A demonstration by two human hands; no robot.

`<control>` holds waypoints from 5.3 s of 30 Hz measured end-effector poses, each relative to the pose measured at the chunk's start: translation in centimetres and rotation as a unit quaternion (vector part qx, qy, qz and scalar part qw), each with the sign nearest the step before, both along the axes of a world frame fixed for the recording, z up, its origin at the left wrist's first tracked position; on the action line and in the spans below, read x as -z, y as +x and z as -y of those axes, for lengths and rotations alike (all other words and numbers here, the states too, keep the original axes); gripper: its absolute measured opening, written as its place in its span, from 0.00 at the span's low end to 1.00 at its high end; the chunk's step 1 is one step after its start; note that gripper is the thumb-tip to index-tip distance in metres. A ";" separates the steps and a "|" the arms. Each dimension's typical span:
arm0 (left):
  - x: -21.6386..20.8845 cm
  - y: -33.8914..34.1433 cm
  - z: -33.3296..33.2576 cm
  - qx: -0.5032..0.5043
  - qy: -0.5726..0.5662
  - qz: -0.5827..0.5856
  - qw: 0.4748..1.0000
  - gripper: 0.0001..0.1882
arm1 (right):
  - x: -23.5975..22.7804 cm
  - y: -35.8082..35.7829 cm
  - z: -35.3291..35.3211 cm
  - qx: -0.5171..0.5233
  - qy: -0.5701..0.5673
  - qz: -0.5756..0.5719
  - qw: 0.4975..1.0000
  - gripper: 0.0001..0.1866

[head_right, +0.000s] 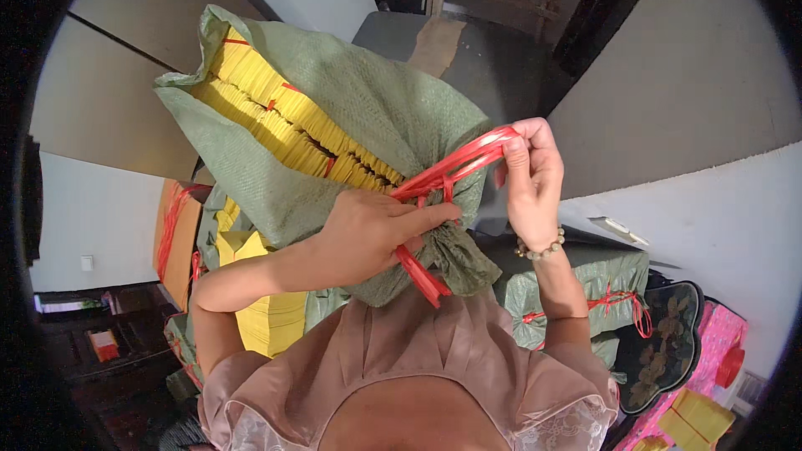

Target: The person is seen packing yellow paper sheets into a green bag and tying it with red plastic straps.

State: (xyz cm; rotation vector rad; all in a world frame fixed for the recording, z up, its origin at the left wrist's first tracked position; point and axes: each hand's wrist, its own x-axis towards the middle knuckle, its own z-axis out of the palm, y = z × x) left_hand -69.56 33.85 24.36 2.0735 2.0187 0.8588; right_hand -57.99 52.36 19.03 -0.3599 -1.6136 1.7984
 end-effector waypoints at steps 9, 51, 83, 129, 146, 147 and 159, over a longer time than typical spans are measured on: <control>-0.4 -0.1 0.5 -0.017 -0.037 0.042 0.998 0.24 | -2.0 -0.9 -1.3 -0.208 -0.354 -0.073 0.909 0.08; -0.9 3.7 1.7 -0.143 -0.049 -0.144 0.978 0.32 | -3.8 -13.2 -6.6 -0.237 -0.191 -0.175 0.936 0.24; -0.8 2.8 1.9 -0.136 -0.052 -0.036 0.989 0.25 | 0.5 -5.6 -3.0 -0.034 -0.368 -0.137 0.919 0.12; -0.4 -0.3 2.2 0.153 0.171 0.322 0.919 0.13 | -0.1 -7.7 -5.1 0.039 -0.442 -0.061 0.894 0.14; 1.1 4.4 1.6 0.011 0.132 0.592 0.795 0.23 | -0.7 -11.2 -7.3 0.396 -0.208 0.173 0.878 0.22; 1.2 4.5 1.6 0.016 0.131 0.593 0.794 0.23 | -0.7 -11.0 -7.4 0.411 -0.189 0.193 0.871 0.21; 0.9 2.8 1.5 0.021 0.107 0.658 0.745 0.21 | 1.0 -10.5 -8.0 0.231 -0.205 -0.010 0.951 0.20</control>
